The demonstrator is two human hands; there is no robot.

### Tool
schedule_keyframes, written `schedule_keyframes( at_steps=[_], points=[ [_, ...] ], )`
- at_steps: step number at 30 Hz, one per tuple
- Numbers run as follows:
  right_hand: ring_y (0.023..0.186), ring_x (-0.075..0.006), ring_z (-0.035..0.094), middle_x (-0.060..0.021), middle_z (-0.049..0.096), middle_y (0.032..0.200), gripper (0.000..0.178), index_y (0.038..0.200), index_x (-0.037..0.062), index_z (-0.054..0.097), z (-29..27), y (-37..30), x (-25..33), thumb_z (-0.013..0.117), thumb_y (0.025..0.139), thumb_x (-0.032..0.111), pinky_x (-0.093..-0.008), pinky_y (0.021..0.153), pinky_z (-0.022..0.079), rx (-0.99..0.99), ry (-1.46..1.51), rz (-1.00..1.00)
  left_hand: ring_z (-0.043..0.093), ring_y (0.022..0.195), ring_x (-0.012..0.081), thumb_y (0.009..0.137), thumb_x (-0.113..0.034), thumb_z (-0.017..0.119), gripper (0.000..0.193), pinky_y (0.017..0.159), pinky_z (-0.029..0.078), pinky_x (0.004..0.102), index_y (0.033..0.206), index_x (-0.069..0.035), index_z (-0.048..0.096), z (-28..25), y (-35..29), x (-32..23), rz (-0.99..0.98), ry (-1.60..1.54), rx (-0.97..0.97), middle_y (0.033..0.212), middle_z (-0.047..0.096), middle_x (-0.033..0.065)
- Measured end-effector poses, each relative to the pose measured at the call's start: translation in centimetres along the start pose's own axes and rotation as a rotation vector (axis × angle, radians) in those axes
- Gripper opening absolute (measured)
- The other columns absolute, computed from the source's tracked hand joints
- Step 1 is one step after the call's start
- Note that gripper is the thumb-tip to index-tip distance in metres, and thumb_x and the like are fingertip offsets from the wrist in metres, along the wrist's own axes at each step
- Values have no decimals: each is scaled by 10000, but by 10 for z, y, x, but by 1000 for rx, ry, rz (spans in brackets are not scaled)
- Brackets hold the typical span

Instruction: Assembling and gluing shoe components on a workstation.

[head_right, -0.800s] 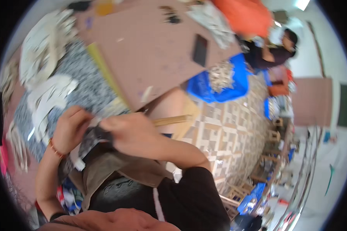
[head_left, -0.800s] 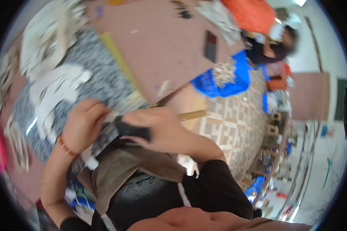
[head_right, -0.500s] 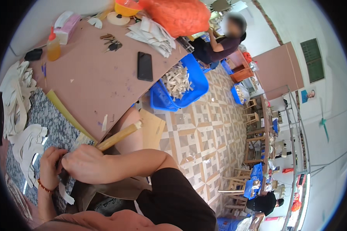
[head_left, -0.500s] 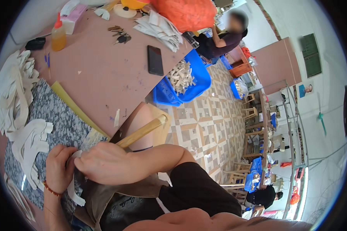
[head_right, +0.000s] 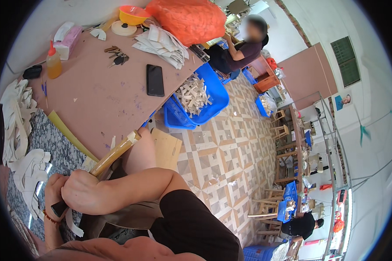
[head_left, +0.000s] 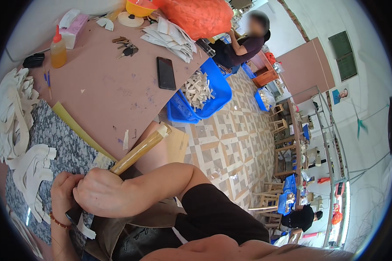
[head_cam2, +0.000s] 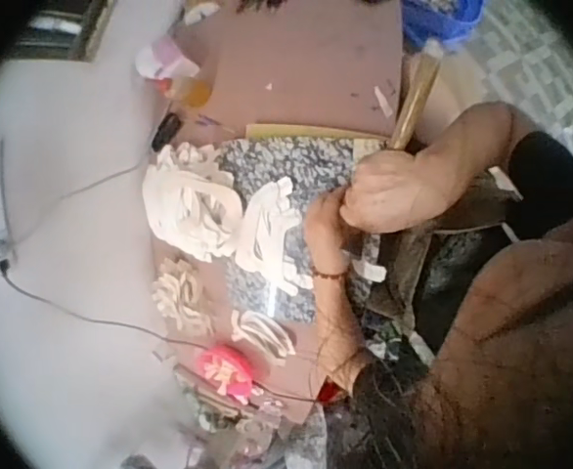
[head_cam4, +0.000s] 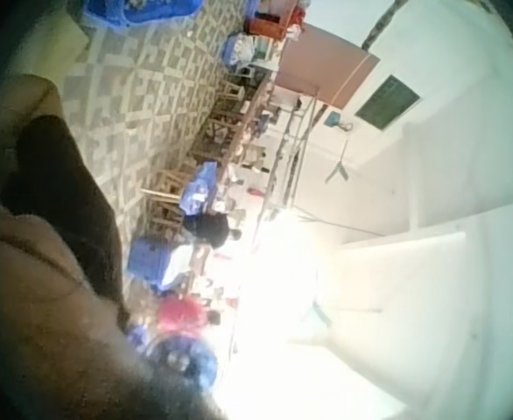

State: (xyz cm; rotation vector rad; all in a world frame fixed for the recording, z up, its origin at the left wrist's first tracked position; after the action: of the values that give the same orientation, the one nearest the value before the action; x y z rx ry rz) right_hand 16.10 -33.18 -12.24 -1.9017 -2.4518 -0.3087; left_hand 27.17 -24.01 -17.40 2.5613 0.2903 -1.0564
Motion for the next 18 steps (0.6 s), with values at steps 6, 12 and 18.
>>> schedule_keyframes(
  at_steps=[6,12,18],
  points=[
    [555,-226,675,-97,655,633,131,760,31,654,-28,-16,-4,668,779,160,-370,472,484,6,-40,-13,644,849,333,764,-21,700,264,754,525,397,1021,-48,753,2,14,-30,45,2,-25,871,625,130],
    [539,-238,661,-95,632,606,116,746,42,636,-107,-157,100,663,784,148,-377,462,479,9,35,44,654,882,336,794,-44,693,265,784,530,395,1051,-38,757,51,-81,-190,-12,-76,-4,912,648,132],
    [533,-238,652,-87,616,596,130,724,64,604,-144,-187,144,662,795,156,-379,469,480,-49,12,88,657,910,342,782,-57,706,283,805,534,409,1059,-41,764,38,-108,-245,-17,-15,4,934,663,128]
  ],
)
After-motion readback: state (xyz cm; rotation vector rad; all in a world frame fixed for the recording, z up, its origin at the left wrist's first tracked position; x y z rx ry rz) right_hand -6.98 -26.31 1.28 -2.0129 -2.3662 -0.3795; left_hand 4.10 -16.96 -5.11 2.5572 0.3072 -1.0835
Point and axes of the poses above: each hand's wrist, its own y-axis towards the middle knuckle, its own z-axis out of the palm, x = y × z, the point moved 4 cm from there along y, towards the middle knuckle
